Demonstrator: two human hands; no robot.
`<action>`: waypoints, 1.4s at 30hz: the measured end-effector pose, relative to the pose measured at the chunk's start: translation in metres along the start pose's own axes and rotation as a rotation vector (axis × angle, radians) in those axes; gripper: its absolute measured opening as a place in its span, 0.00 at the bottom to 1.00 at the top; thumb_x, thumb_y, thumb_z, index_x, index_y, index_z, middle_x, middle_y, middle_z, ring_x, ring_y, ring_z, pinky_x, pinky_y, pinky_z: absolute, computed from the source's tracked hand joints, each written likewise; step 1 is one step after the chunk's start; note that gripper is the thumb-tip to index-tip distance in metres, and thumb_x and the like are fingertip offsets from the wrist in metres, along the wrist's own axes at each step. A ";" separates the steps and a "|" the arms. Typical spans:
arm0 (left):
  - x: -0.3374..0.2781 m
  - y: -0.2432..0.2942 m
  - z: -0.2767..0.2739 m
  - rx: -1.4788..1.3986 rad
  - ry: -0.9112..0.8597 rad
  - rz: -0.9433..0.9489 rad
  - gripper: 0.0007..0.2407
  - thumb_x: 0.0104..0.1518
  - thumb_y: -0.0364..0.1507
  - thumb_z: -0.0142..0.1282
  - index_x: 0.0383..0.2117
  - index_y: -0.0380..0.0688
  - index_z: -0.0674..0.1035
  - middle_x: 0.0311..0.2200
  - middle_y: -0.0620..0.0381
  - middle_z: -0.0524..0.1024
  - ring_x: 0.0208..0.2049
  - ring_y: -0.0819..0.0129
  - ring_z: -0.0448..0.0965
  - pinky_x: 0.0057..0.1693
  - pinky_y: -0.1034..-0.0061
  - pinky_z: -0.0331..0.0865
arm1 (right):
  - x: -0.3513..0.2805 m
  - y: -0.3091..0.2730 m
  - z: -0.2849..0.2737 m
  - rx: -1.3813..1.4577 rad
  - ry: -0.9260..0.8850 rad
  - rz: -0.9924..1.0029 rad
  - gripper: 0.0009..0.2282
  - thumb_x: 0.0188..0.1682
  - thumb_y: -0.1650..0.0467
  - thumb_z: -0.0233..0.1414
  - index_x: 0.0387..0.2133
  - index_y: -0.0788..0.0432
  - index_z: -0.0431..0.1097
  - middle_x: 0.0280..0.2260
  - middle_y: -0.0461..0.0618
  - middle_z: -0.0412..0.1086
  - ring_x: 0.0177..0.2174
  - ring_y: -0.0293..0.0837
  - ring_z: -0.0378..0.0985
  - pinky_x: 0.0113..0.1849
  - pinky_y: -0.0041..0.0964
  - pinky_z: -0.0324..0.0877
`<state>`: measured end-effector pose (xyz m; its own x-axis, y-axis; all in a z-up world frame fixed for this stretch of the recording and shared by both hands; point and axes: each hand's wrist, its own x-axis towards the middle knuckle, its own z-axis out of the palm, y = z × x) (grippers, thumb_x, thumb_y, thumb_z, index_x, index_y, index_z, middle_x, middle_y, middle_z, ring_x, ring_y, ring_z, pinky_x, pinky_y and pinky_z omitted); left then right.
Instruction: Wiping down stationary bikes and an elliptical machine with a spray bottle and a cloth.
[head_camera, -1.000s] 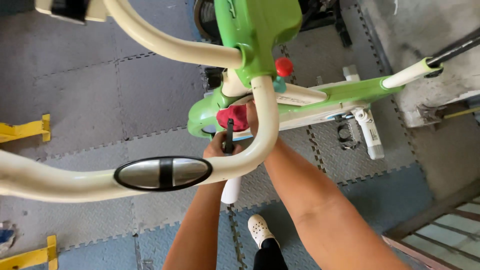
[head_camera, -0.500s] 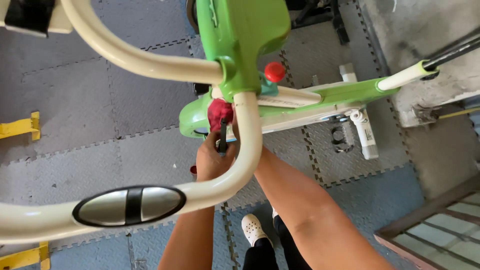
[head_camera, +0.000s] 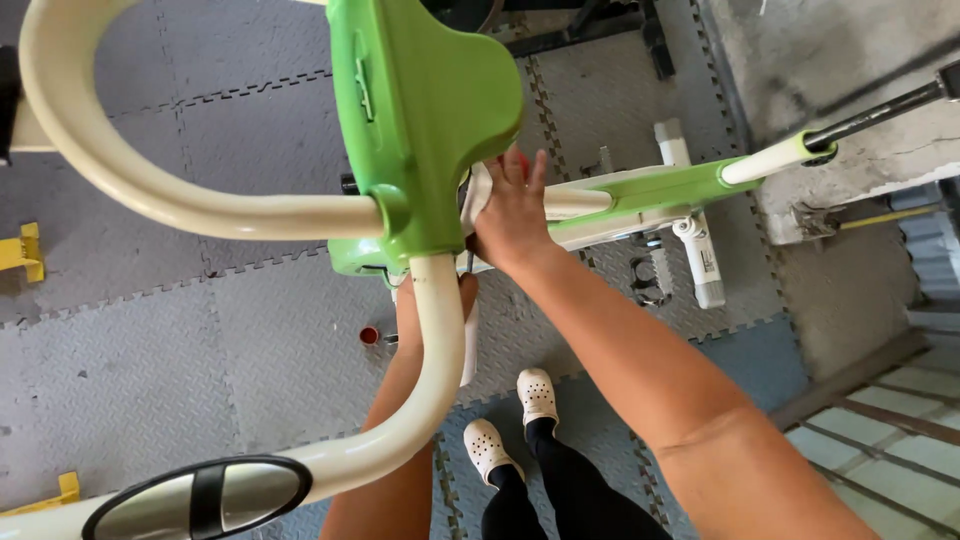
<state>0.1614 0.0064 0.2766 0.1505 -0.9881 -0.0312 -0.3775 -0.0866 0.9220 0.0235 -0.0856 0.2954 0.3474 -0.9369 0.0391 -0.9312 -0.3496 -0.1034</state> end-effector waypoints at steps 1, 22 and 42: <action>0.003 -0.001 0.000 0.003 -0.002 -0.002 0.13 0.55 0.26 0.57 0.46 0.38 0.78 0.34 0.51 0.81 0.34 0.61 0.80 0.40 0.68 0.74 | 0.013 0.002 -0.008 0.004 -0.002 0.001 0.34 0.43 0.65 0.57 0.65 0.58 0.54 0.65 0.62 0.52 0.65 0.66 0.45 0.57 0.78 0.33; -0.039 -0.032 0.053 -0.176 0.087 -0.073 0.18 0.52 0.29 0.63 0.47 0.35 0.74 0.29 0.57 0.74 0.30 0.71 0.72 0.39 0.74 0.70 | -0.035 0.061 0.009 -0.204 0.074 -0.337 0.33 0.51 0.67 0.51 0.72 0.53 0.47 0.72 0.52 0.40 0.71 0.57 0.34 0.62 0.75 0.31; -0.083 0.067 0.033 -0.043 0.042 -0.195 0.18 0.48 0.32 0.64 0.46 0.40 0.77 0.27 0.57 0.78 0.26 0.71 0.76 0.38 0.74 0.73 | 0.012 0.079 0.083 1.328 -0.184 0.471 0.30 0.52 0.54 0.51 0.65 0.58 0.65 0.57 0.53 0.72 0.55 0.47 0.72 0.56 0.38 0.65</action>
<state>0.0934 0.0780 0.3282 0.2548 -0.9471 -0.1952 -0.2986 -0.2690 0.9157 -0.0369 -0.1250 0.2053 0.1437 -0.9146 -0.3779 -0.2043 0.3462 -0.9157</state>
